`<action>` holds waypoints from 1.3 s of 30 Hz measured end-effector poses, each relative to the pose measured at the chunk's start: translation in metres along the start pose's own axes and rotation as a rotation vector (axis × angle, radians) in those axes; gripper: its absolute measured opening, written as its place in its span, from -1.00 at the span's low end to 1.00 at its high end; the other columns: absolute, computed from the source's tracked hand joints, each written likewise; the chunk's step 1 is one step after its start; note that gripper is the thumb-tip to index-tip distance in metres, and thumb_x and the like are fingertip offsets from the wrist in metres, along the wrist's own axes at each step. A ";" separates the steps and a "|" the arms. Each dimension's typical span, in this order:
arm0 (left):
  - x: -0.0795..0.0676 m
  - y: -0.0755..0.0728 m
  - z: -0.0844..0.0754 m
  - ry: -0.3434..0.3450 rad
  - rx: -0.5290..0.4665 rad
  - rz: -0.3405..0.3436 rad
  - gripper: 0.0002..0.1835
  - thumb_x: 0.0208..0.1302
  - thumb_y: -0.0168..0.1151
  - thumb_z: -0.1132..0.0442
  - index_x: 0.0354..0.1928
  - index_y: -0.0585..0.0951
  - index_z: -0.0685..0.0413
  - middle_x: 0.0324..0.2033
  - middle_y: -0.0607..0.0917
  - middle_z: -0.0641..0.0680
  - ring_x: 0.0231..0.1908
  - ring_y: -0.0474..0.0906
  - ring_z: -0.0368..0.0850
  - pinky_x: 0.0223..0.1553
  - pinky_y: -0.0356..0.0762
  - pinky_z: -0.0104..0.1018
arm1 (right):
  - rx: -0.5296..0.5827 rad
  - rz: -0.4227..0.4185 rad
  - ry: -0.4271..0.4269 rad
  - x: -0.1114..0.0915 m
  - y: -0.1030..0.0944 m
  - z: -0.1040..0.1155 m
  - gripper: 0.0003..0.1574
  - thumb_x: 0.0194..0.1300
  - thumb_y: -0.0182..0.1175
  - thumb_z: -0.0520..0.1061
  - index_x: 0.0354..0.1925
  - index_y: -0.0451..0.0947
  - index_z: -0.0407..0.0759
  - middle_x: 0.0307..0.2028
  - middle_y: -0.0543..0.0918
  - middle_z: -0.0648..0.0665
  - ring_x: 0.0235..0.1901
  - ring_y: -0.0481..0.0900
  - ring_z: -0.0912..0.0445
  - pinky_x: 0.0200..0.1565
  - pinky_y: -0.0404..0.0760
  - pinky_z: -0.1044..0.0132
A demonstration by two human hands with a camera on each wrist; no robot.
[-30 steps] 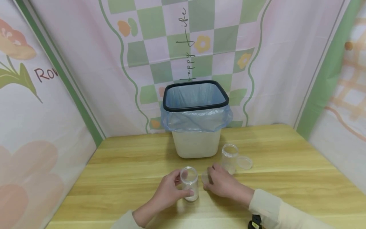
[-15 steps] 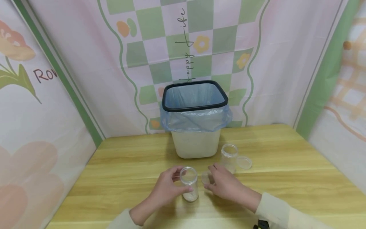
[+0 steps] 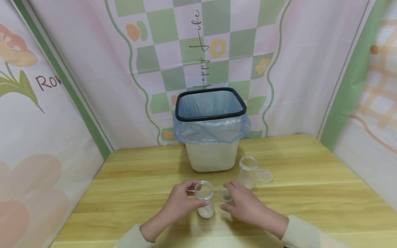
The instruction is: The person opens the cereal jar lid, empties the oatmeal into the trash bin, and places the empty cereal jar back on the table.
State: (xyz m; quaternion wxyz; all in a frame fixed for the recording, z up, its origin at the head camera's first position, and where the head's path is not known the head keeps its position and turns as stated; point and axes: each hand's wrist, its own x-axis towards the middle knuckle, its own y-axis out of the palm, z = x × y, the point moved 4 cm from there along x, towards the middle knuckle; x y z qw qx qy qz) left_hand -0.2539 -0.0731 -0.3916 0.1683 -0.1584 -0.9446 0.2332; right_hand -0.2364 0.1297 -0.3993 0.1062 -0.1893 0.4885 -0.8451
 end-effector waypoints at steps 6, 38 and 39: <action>-0.002 -0.002 0.000 0.002 -0.056 -0.025 -0.42 -0.04 0.56 0.14 0.01 0.60 0.29 -0.15 0.70 0.11 -0.10 0.64 0.10 -0.11 0.61 -0.36 | 0.037 0.008 -0.010 -0.002 -0.003 0.003 -0.19 0.07 0.45 0.01 0.20 0.43 -0.33 0.09 0.54 -0.19 0.05 0.52 -0.11 0.08 0.52 -0.09; -0.010 0.012 0.013 -0.112 -0.462 0.026 -0.46 0.11 0.41 0.36 0.13 0.47 0.39 0.04 0.60 0.22 0.15 0.50 0.14 0.06 0.53 -0.24 | 0.235 0.038 -0.203 0.004 -0.001 0.008 -0.10 -0.07 0.52 0.10 0.18 0.45 -0.24 0.04 0.57 -0.03 -0.01 0.54 0.00 -0.04 0.58 0.06; -0.010 0.012 0.014 -0.111 -0.470 0.028 -0.46 0.11 0.41 0.37 0.13 0.47 0.39 0.04 0.60 0.23 0.14 0.50 0.14 0.06 0.53 -0.22 | 0.237 0.037 -0.205 0.004 0.000 0.008 -0.12 -0.07 0.53 0.07 0.17 0.46 -0.23 0.03 0.58 -0.02 -0.03 0.54 0.02 -0.05 0.59 0.09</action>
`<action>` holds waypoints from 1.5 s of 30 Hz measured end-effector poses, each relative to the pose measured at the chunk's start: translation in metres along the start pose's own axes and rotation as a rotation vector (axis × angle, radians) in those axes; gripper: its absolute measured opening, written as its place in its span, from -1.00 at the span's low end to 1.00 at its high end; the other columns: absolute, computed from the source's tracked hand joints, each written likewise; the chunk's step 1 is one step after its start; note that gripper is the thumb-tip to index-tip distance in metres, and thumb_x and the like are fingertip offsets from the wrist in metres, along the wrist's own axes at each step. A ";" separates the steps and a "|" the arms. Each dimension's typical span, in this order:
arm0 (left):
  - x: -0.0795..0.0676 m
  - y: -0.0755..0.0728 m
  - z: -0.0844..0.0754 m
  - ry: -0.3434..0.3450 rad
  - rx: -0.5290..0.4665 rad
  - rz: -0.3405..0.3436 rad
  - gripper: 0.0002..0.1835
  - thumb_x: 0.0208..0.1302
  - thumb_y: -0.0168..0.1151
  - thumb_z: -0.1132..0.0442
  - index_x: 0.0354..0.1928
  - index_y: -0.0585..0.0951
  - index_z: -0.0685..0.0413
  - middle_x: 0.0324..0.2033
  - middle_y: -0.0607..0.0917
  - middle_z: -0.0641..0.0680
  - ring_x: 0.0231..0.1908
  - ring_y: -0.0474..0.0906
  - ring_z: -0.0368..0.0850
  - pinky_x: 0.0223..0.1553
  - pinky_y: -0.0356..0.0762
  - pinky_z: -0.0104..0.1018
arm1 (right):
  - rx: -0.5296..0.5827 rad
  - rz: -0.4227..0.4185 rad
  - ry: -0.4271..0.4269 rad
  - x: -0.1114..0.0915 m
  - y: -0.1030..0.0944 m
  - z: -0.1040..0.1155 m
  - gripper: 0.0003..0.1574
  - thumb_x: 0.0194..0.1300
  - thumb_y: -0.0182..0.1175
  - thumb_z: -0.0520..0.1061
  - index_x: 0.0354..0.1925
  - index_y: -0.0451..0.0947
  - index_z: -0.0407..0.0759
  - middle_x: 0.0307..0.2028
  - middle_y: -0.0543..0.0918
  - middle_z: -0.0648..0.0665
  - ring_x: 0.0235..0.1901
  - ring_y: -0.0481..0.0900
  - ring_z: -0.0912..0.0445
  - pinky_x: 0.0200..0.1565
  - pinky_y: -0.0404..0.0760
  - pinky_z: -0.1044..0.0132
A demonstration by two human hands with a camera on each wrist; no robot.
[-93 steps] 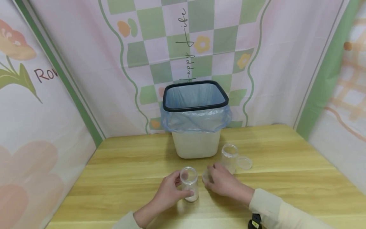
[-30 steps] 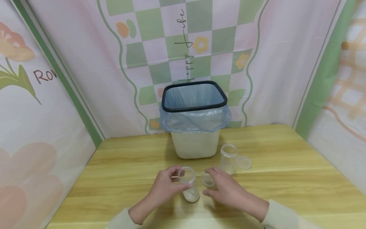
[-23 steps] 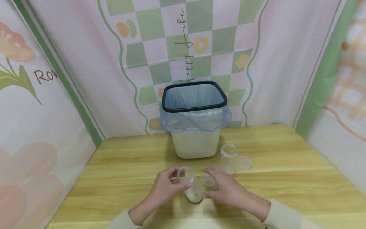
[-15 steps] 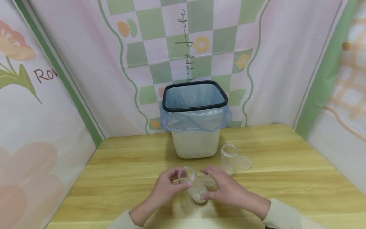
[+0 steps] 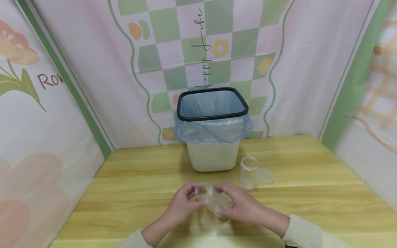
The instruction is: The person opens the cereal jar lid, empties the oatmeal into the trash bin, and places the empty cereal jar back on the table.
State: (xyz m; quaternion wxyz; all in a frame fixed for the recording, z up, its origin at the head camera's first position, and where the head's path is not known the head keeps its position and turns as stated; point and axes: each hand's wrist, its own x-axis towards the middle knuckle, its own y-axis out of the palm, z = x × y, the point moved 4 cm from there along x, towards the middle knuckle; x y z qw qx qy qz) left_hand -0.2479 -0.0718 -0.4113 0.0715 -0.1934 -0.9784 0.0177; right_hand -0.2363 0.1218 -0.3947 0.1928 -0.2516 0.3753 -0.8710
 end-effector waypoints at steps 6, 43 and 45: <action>0.000 0.001 0.003 -0.001 -0.017 0.016 -0.48 0.12 0.39 0.37 0.11 0.45 0.40 0.03 0.59 0.23 0.15 0.49 0.13 0.06 0.53 -0.21 | 0.013 0.004 0.008 0.002 0.004 -0.002 -0.12 -0.06 0.54 0.02 0.17 0.44 -0.27 0.00 0.59 -0.05 -0.06 0.54 0.02 -0.08 0.58 0.13; 0.004 -0.017 -0.017 0.137 0.036 -0.031 -0.50 0.24 0.31 0.35 0.19 0.44 0.37 0.13 0.54 0.25 0.20 0.43 0.13 0.24 0.36 -0.15 | 0.042 -0.042 0.066 0.002 0.001 -0.001 -0.22 -0.08 0.55 -0.06 0.09 0.49 -0.25 -0.09 0.63 -0.04 -0.17 0.57 0.07 -0.16 0.62 0.18; 0.005 -0.021 -0.023 0.179 0.068 -0.046 -0.53 0.26 0.29 0.35 0.18 0.46 0.34 0.13 0.56 0.23 0.20 0.44 0.13 0.25 0.34 -0.08 | 0.042 -0.045 0.063 0.001 -0.001 0.000 -0.22 -0.09 0.56 -0.05 0.09 0.49 -0.23 -0.08 0.62 -0.01 -0.17 0.56 0.09 -0.16 0.61 0.21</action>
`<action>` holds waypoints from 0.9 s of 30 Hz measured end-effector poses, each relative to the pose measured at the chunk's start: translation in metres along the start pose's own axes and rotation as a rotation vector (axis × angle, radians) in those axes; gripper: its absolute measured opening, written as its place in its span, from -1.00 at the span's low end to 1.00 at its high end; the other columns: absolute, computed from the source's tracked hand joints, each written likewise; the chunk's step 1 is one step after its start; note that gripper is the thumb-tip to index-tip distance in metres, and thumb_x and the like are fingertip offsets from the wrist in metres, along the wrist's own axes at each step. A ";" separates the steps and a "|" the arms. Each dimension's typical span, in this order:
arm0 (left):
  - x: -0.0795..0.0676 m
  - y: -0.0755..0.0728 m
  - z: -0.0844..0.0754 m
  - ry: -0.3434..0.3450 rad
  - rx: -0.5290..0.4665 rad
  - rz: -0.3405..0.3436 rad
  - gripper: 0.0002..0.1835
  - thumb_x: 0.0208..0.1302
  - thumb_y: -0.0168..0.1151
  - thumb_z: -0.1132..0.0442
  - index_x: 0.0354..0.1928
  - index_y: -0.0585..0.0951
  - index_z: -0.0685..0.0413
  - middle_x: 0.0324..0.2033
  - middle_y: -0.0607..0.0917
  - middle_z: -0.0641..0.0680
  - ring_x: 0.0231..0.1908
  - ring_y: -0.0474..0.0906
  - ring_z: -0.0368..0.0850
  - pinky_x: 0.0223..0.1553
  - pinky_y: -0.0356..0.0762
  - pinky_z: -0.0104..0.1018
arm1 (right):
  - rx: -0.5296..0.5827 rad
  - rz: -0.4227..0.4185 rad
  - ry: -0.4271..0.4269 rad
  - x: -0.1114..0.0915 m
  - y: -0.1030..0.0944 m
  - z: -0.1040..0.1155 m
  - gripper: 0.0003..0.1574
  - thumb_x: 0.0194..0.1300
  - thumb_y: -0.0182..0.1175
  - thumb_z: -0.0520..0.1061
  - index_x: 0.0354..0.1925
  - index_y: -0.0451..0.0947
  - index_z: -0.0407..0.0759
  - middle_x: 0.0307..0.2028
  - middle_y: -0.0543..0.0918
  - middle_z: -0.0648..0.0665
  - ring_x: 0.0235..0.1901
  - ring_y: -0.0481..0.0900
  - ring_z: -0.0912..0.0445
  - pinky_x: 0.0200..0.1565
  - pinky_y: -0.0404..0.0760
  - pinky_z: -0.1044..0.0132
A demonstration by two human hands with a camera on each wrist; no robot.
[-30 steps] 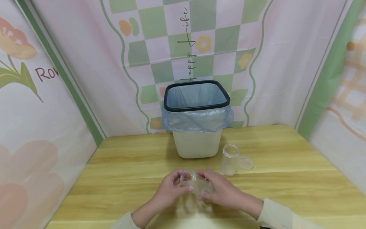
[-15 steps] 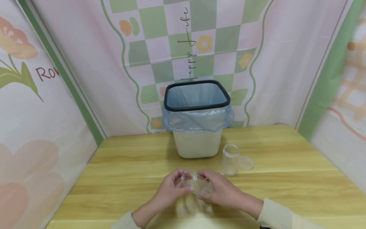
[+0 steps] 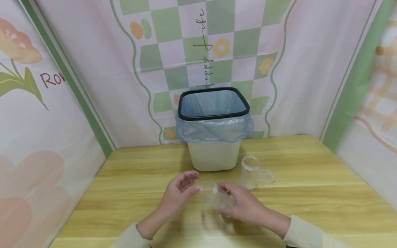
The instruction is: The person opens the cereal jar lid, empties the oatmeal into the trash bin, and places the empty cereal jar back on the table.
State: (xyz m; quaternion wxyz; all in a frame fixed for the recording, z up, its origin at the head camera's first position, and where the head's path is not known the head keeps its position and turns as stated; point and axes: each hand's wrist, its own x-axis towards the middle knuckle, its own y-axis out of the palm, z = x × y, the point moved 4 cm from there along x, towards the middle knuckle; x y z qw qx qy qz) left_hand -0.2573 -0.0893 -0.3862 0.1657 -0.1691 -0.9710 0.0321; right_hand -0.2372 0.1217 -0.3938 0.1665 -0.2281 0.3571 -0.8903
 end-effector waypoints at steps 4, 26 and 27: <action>0.008 -0.009 -0.015 0.105 0.107 -0.032 -0.55 0.28 0.28 0.33 0.19 0.48 0.32 0.14 0.57 0.19 0.20 0.44 0.10 0.25 0.33 -0.08 | -0.002 -0.011 -0.017 0.000 -0.004 0.002 -0.23 -0.10 0.56 -0.08 0.09 0.49 -0.23 -0.08 0.62 -0.02 -0.16 0.56 0.06 -0.15 0.61 0.17; 0.075 -0.043 -0.099 0.736 0.533 -0.207 -0.59 0.14 0.40 0.39 0.06 0.62 0.31 0.09 0.63 0.17 0.11 0.55 0.05 0.11 0.49 -0.05 | -0.041 -0.086 -0.064 -0.011 -0.026 0.012 -0.28 -0.08 0.55 -0.02 0.05 0.52 -0.14 -0.12 0.60 0.12 -0.19 0.54 0.15 -0.19 0.60 0.25; 0.078 -0.043 -0.101 0.746 0.541 -0.209 -0.59 0.14 0.41 0.38 0.06 0.62 0.31 0.09 0.63 0.18 0.11 0.55 0.04 0.12 0.49 -0.06 | -0.042 -0.088 -0.063 -0.012 -0.027 0.012 -0.28 -0.08 0.55 0.00 0.05 0.52 -0.13 -0.12 0.60 0.13 -0.19 0.54 0.15 -0.19 0.60 0.25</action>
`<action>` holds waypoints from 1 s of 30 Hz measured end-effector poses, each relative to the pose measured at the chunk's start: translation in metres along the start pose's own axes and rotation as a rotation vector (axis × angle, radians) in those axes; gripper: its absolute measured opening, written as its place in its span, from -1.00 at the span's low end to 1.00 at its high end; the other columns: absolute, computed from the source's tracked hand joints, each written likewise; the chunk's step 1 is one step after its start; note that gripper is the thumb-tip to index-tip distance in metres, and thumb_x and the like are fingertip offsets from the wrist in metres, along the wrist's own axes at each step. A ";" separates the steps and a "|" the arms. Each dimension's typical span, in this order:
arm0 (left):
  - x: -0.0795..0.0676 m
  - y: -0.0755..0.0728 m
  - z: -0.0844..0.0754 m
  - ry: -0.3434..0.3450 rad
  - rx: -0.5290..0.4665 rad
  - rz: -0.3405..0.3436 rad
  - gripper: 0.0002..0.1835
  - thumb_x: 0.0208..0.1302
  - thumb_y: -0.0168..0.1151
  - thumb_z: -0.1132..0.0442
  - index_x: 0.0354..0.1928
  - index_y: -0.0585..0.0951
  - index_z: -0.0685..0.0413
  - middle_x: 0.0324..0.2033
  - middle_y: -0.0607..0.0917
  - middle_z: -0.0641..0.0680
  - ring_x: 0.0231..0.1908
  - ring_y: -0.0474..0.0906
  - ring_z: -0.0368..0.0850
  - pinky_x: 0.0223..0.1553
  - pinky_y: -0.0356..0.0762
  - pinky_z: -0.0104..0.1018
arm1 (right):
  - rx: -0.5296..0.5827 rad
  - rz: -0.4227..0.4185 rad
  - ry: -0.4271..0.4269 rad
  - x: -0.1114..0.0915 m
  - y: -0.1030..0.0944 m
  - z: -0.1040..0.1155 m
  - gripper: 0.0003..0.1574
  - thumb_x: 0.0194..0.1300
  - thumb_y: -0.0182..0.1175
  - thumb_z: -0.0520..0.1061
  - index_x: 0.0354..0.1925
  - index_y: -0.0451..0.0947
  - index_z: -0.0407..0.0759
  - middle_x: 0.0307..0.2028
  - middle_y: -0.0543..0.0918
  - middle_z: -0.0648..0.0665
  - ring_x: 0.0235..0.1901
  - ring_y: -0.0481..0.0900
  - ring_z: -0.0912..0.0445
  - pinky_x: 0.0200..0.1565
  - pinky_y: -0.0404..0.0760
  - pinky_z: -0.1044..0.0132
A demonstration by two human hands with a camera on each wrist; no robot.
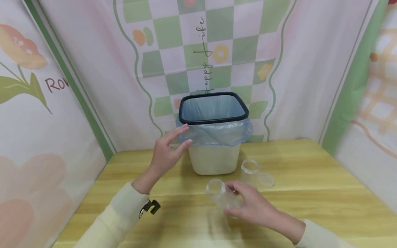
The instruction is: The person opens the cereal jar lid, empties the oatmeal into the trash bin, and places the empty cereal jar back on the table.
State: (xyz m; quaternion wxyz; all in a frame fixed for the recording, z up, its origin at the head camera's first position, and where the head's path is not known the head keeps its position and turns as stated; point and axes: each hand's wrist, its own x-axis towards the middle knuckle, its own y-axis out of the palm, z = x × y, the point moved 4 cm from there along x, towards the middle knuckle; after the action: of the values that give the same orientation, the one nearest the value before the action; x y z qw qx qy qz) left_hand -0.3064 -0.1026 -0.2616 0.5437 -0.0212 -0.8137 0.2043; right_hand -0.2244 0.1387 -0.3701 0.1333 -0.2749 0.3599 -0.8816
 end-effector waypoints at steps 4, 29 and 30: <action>0.015 0.001 0.002 0.040 0.037 0.009 -0.58 0.14 0.40 0.32 0.05 0.62 0.32 0.09 0.62 0.21 0.12 0.55 0.03 0.14 0.48 -0.11 | -0.003 -0.002 0.009 -0.003 -0.002 0.002 -0.28 -0.08 0.55 0.03 0.05 0.52 -0.11 -0.12 0.59 0.14 -0.18 0.52 0.16 -0.20 0.58 0.27; 0.058 0.018 0.032 -0.030 0.252 0.218 -0.62 0.31 0.29 0.13 0.06 0.65 0.23 0.09 0.63 0.17 0.18 0.50 0.01 0.22 0.39 -0.16 | -0.049 -0.136 -0.149 -0.006 -0.032 0.017 -0.28 -0.11 0.58 -0.07 0.05 0.53 -0.10 -0.14 0.60 0.20 -0.24 0.54 0.26 -0.21 0.60 0.23; 0.058 0.018 0.033 -0.031 0.251 0.223 -0.63 0.32 0.28 0.14 0.05 0.66 0.24 0.08 0.63 0.17 0.17 0.50 0.02 0.22 0.39 -0.15 | -0.052 -0.142 -0.160 -0.005 -0.034 0.018 -0.27 -0.12 0.59 -0.08 0.05 0.53 -0.11 -0.13 0.60 0.19 -0.24 0.54 0.25 -0.22 0.60 0.24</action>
State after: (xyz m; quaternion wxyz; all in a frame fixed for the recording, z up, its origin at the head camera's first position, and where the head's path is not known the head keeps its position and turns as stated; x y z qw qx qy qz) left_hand -0.3629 -0.0814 -0.2278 0.5033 -0.0401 -0.7827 0.3639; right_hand -0.2107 0.1544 -0.3375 0.0915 -0.3725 0.3503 -0.8545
